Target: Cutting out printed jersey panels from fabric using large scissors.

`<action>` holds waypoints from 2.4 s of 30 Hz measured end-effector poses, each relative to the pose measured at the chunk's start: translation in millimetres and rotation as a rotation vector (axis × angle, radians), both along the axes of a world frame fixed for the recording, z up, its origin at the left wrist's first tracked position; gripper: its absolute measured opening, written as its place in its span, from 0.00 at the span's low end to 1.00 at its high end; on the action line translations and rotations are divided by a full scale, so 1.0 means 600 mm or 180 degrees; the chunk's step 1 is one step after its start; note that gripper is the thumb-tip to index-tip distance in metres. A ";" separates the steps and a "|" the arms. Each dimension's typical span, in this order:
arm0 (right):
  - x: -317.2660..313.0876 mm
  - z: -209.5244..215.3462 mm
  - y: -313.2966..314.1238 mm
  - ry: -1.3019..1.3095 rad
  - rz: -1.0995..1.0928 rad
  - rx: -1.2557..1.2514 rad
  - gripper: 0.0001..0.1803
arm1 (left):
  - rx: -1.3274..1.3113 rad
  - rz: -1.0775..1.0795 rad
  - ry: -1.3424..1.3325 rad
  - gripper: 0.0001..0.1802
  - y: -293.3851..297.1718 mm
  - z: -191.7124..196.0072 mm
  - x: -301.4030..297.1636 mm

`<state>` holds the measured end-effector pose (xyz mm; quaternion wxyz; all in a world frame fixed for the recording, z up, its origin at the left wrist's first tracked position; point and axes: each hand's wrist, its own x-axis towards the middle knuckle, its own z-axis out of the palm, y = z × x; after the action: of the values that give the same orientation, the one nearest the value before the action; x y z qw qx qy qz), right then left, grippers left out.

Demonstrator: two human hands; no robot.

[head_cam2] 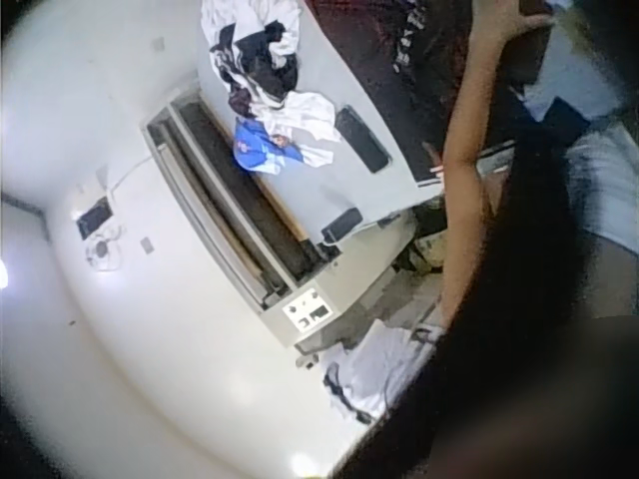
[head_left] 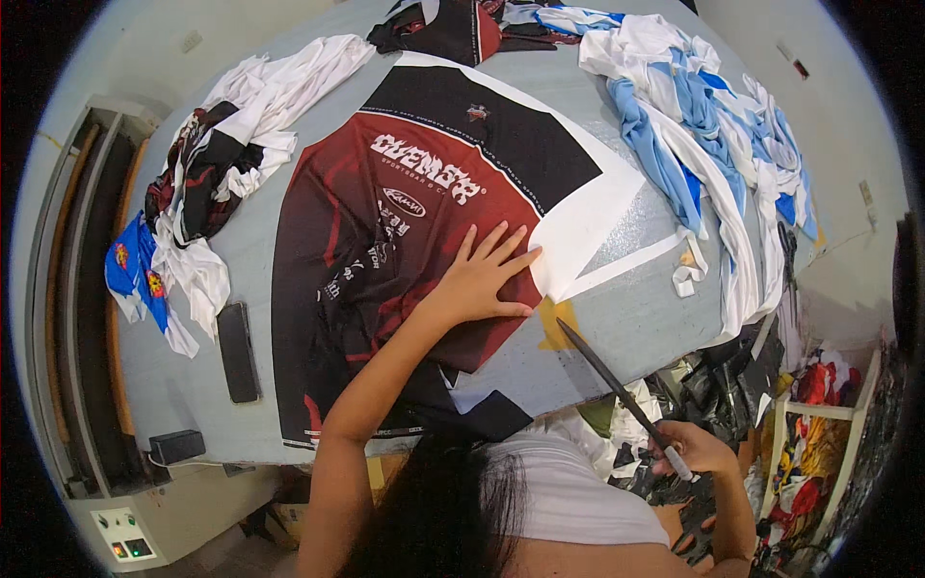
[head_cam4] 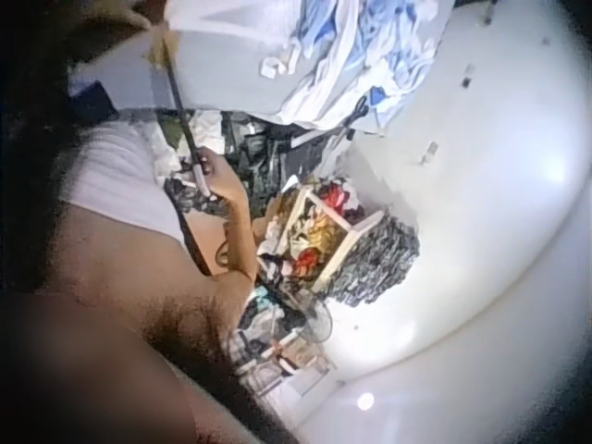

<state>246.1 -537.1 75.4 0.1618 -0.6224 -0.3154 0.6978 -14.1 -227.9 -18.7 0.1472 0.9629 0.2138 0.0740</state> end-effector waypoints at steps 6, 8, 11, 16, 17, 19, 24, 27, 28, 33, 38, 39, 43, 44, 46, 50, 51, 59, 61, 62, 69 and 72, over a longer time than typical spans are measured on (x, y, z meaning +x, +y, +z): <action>-0.034 -0.014 0.050 -0.0624 0.0521 0.0062 0.22 | 0.0237 0.0312 -0.0127 0.56 0.003 -0.011 -0.004; -0.040 -0.019 0.056 -0.0585 0.0372 0.0131 0.21 | 0.0245 0.0377 -0.0017 0.57 0.002 -0.007 -0.008; -0.037 -0.024 0.052 -0.0604 0.0307 0.0264 0.20 | 0.0268 0.0451 -0.0028 0.57 0.002 -0.002 -0.010; -0.014 -0.015 0.027 -0.0841 0.0748 0.0196 0.20 | 0.0306 0.0468 -0.0096 0.57 0.004 -0.009 -0.011; -0.011 -0.013 0.024 -0.0772 0.0686 0.0299 0.20 | 0.0302 0.0459 -0.0085 0.57 0.005 -0.010 -0.011; -0.008 -0.012 0.016 -0.0628 0.0722 0.0430 0.19 | 0.0310 0.0417 -0.0077 0.57 0.006 -0.012 -0.011; -0.019 -0.031 0.020 -0.0577 0.0273 0.0239 0.20 | 0.0264 0.0450 -0.0034 0.58 0.004 -0.010 -0.008; -0.022 -0.038 0.031 -0.0602 0.0352 0.0333 0.20 | 0.0262 0.0441 -0.0048 0.58 0.004 -0.009 -0.009; -0.024 -0.040 0.036 -0.0594 0.0481 0.0488 0.19 | 0.0320 0.0451 -0.0059 0.58 0.004 -0.009 -0.010; -0.032 -0.041 0.062 -0.0808 0.0896 0.0728 0.21 | 0.0254 0.0367 -0.0137 0.58 0.006 -0.011 -0.013; -0.049 -0.039 0.090 -0.0797 0.0933 0.0675 0.23 | 0.0302 0.0383 -0.0224 0.58 0.007 -0.015 -0.013; -0.052 -0.037 0.094 -0.0800 0.0945 0.0669 0.23 | 0.0276 0.0367 -0.0216 0.58 0.007 -0.016 -0.013; -0.061 -0.033 0.105 -0.0714 0.0841 0.0505 0.23 | 0.0323 0.0376 -0.0270 0.58 0.008 -0.017 -0.015; -0.063 -0.033 0.105 -0.0697 0.0753 0.0318 0.23 | 0.0320 0.0370 -0.0273 0.58 0.008 -0.018 -0.015; -0.068 -0.036 0.104 -0.0695 0.0743 0.0493 0.23 | 0.0309 0.0373 -0.0284 0.58 0.008 -0.019 -0.015; -0.076 -0.048 0.098 -0.0775 0.0769 0.0570 0.23 | 0.0320 0.0378 -0.0241 0.59 0.008 -0.020 -0.015; -0.077 -0.050 0.097 -0.0733 0.0749 0.0646 0.23 | 0.0301 0.0357 -0.0229 0.59 0.008 -0.020 -0.015; -0.082 -0.062 0.089 -0.0797 0.0597 0.0449 0.21 | 0.0366 0.0370 -0.0268 0.58 0.007 -0.020 -0.016; -0.084 -0.060 0.088 -0.0731 0.0533 0.0568 0.21 | 0.0366 0.0372 -0.0285 0.58 0.007 -0.019 -0.017; -0.085 -0.059 0.088 -0.0734 0.0507 0.0501 0.21 | 0.0362 0.0373 -0.0262 0.58 0.006 -0.018 -0.017; -0.099 -0.054 0.086 -0.0521 0.0199 0.0273 0.21 | 0.0394 0.0362 -0.0291 0.58 0.007 -0.022 -0.017; -0.101 -0.053 0.086 -0.0614 0.0307 0.0371 0.20 | 0.0414 0.0356 -0.0327 0.59 0.008 -0.023 -0.017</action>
<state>185.4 -485.3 43.4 0.1329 -0.6604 -0.3991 0.6221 -24.4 -223.3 -32.8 0.0907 0.9519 0.2541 0.1451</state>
